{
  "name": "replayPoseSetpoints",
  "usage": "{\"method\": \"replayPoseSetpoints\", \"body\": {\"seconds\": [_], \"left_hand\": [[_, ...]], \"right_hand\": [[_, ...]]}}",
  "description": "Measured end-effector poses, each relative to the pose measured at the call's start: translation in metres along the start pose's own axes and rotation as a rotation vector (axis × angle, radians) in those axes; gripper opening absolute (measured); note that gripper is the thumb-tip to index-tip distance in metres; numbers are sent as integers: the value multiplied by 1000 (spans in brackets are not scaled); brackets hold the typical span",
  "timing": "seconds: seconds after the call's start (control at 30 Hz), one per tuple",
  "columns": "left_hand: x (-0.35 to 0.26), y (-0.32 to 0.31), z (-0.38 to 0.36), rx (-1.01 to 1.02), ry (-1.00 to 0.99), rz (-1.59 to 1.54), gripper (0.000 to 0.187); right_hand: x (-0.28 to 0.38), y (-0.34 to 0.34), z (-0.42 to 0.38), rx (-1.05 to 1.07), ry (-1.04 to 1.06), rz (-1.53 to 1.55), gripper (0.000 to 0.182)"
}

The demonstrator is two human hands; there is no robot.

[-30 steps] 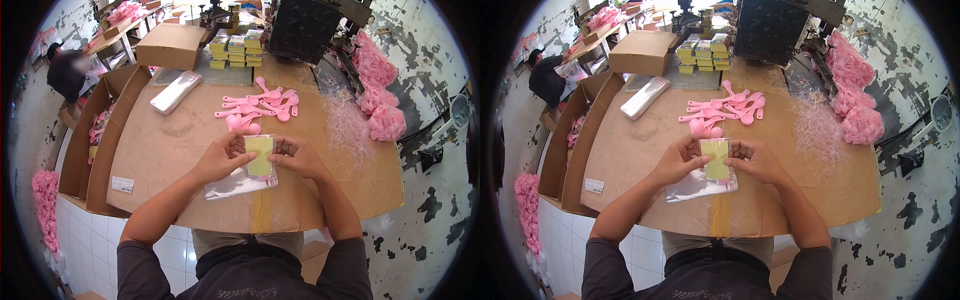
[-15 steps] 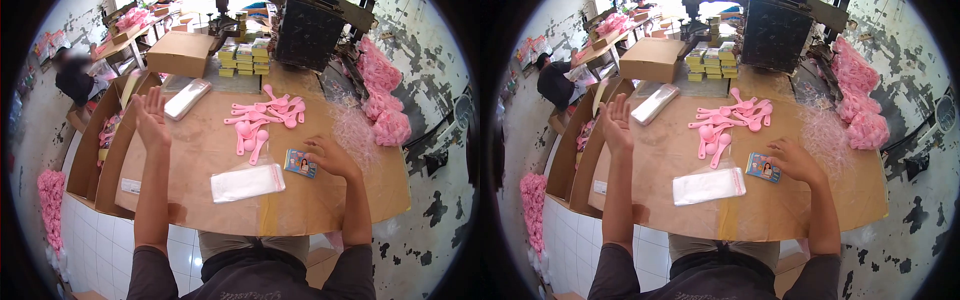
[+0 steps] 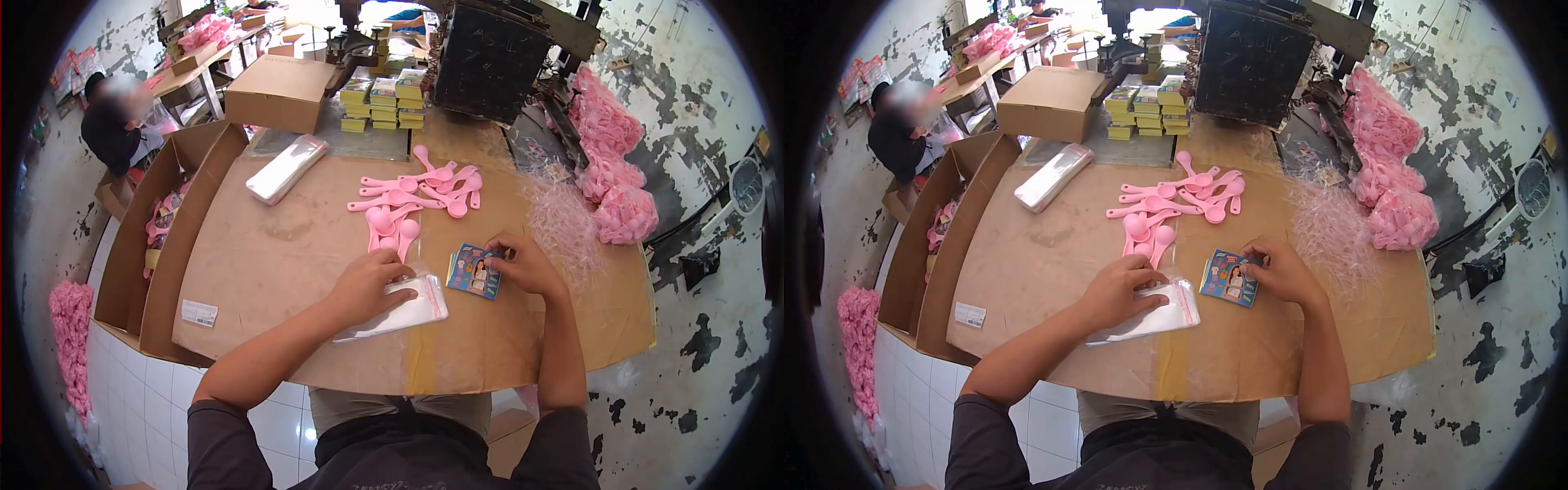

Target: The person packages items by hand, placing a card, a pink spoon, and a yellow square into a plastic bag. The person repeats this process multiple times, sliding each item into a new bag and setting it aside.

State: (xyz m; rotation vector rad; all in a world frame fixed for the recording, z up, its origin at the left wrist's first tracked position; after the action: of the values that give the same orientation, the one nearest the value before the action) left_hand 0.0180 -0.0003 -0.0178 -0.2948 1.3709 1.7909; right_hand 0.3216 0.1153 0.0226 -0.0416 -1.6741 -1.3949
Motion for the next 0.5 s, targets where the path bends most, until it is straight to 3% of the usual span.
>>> {"method": "replayPoseSetpoints", "body": {"seconds": [0.1,0.2,0.3,0.5], "left_hand": [[-1,3,2,16,121,-92,20],[0,2,1,7,170,-135,19],[-1,2,3,-1,184,-152,20],[-9,8,4,-24,313,-354,23]], "right_hand": [[7,-3,2,-56,29,134,16],[18,-16,-4,63,-24,635,14],[30,-32,-6,226,148,806,14],[44,-50,0,295,386,429,13]]}}
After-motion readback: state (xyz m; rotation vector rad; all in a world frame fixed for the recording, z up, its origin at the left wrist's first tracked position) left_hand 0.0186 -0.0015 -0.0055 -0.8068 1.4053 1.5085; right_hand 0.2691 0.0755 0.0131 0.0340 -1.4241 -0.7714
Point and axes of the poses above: each hand's wrist, its own z-axis towards the middle knuckle, its own y-axis out of the back of the hand, x = y × z, the point moved 1 cm from there along z, towards the middle knuckle, and after that the axes turned 2 degrees about -z, right-handed, at the moved point
